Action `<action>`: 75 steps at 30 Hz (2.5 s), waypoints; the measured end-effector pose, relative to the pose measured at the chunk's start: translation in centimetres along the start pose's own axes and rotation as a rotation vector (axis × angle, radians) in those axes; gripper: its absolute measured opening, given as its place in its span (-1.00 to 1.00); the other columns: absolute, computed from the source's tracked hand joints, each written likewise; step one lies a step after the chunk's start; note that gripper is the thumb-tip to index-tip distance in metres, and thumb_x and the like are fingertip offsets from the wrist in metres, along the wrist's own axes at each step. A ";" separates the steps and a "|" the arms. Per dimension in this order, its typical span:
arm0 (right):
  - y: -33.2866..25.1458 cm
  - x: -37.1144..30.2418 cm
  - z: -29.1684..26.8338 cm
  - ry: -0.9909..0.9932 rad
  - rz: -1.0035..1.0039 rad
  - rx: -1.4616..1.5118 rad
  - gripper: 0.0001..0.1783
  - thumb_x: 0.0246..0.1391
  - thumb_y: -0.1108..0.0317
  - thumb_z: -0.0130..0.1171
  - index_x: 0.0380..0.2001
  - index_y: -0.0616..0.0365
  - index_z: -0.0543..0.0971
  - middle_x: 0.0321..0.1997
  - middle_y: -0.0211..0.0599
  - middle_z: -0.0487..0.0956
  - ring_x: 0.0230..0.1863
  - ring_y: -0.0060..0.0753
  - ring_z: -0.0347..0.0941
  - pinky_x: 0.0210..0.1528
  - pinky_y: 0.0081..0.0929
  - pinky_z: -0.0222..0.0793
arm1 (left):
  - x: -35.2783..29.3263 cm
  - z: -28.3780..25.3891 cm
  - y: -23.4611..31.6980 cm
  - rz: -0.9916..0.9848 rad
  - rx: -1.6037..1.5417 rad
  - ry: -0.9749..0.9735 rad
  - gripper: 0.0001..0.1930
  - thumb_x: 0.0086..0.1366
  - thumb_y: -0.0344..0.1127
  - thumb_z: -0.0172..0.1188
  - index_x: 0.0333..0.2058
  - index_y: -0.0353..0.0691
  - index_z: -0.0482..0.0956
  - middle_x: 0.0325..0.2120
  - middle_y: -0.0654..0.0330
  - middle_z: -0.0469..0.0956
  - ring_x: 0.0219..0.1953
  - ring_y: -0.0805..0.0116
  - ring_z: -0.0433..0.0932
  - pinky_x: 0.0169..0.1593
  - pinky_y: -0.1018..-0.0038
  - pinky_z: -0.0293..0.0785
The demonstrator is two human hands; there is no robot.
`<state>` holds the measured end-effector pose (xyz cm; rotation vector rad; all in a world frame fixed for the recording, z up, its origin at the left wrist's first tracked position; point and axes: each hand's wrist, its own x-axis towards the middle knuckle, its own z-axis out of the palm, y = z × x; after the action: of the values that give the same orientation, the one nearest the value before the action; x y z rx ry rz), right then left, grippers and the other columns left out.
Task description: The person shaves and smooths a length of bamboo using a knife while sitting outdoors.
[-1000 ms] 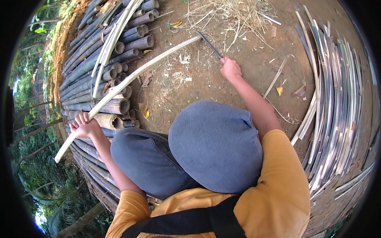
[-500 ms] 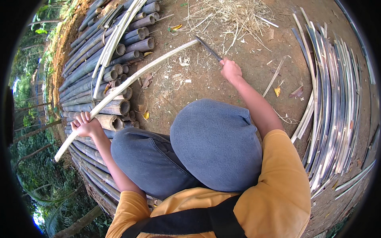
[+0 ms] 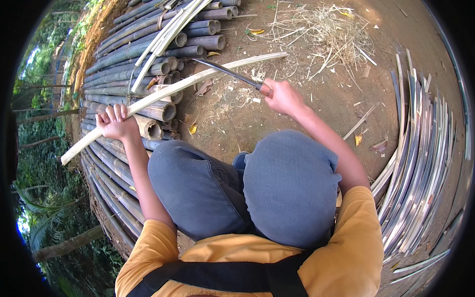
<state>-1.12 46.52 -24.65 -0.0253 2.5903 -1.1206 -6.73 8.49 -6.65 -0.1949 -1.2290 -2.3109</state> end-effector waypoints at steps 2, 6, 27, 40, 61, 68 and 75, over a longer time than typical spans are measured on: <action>-3.0 -0.1 -1.8 -0.036 -0.091 -0.009 -0.88 0.05 0.36 0.16 -0.30 0.02 0.50 -0.52 -0.19 0.59 -0.46 -0.21 0.59 -0.40 -0.18 0.46 | -0.2 0.6 0.0 -0.009 -0.030 -0.083 -0.56 0.48 -0.09 -0.33 -0.64 -0.01 0.13 -0.84 0.37 0.08 -0.82 0.52 0.00 -0.72 0.57 -0.03; -8.6 -1.7 -6.1 -0.129 -0.118 -0.112 -0.93 0.05 0.38 0.16 -0.35 0.05 0.51 -0.56 -0.23 0.57 -0.49 -0.27 0.56 -0.42 -0.23 0.45 | -1.0 1.9 0.9 -0.066 -0.061 -0.247 -0.58 0.45 -0.09 -0.29 -0.64 -0.03 0.11 -0.85 0.36 0.07 -0.83 0.53 0.01 -0.69 0.55 0.03; -7.1 -4.1 -7.6 -0.007 -0.004 -0.132 -0.85 -0.15 0.50 0.12 -0.50 0.23 0.35 -0.61 -0.13 0.38 -0.54 -0.14 0.32 -0.40 -0.23 0.26 | -2.6 4.5 1.8 -0.103 -0.103 -0.541 -0.62 0.36 -0.12 -0.26 -0.66 -0.05 0.09 -0.85 0.36 0.10 -0.81 0.53 0.03 -0.60 0.51 0.13; -10.7 -4.8 -10.0 -0.134 -0.107 -0.101 -0.88 -0.18 0.52 0.12 -0.54 0.22 0.37 -0.62 -0.21 0.41 -0.54 -0.24 0.36 -0.42 -0.20 0.26 | -3.8 4.7 2.6 -0.112 -0.006 -0.602 -0.58 0.34 -0.02 -0.21 -0.67 -0.02 0.07 -0.86 0.38 0.10 -0.81 0.55 0.07 -0.58 0.54 0.14; -11.9 -4.2 -9.0 -0.149 -0.085 -0.203 -0.87 -0.15 0.65 0.01 -0.50 0.19 0.45 -0.56 -0.16 0.49 -0.47 -0.25 0.46 -0.38 -0.18 0.33 | -3.4 3.8 2.2 -0.109 -0.051 -0.540 -0.64 0.29 -0.10 -0.22 -0.67 -0.03 0.06 -0.87 0.37 0.11 -0.82 0.54 0.07 -0.61 0.54 0.14; -9.8 -3.0 -8.7 -0.154 -0.023 -0.145 -0.88 -0.14 0.65 -0.01 -0.54 0.17 0.42 -0.57 -0.19 0.45 -0.48 -0.27 0.45 -0.43 -0.16 0.30 | -3.5 4.5 2.1 -0.106 -0.054 -0.538 -0.64 0.27 -0.08 -0.20 -0.67 -0.02 0.06 -0.87 0.37 0.11 -0.83 0.54 0.06 -0.62 0.54 0.13; -8.4 -2.0 -9.0 -0.174 -0.021 -0.287 -0.83 -0.03 0.64 -0.03 -0.43 0.14 0.49 -0.45 -0.19 0.52 -0.41 -0.28 0.50 -0.38 -0.16 0.39 | -3.6 4.4 2.0 -0.105 -0.039 -0.565 -0.64 0.27 -0.08 -0.18 -0.67 -0.03 0.07 -0.87 0.35 0.12 -0.84 0.53 0.07 -0.62 0.54 0.15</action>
<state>-2.79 47.33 -12.37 -0.2063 2.5745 -0.7094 -3.14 12.43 -3.88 -0.8632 -1.4784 -2.4563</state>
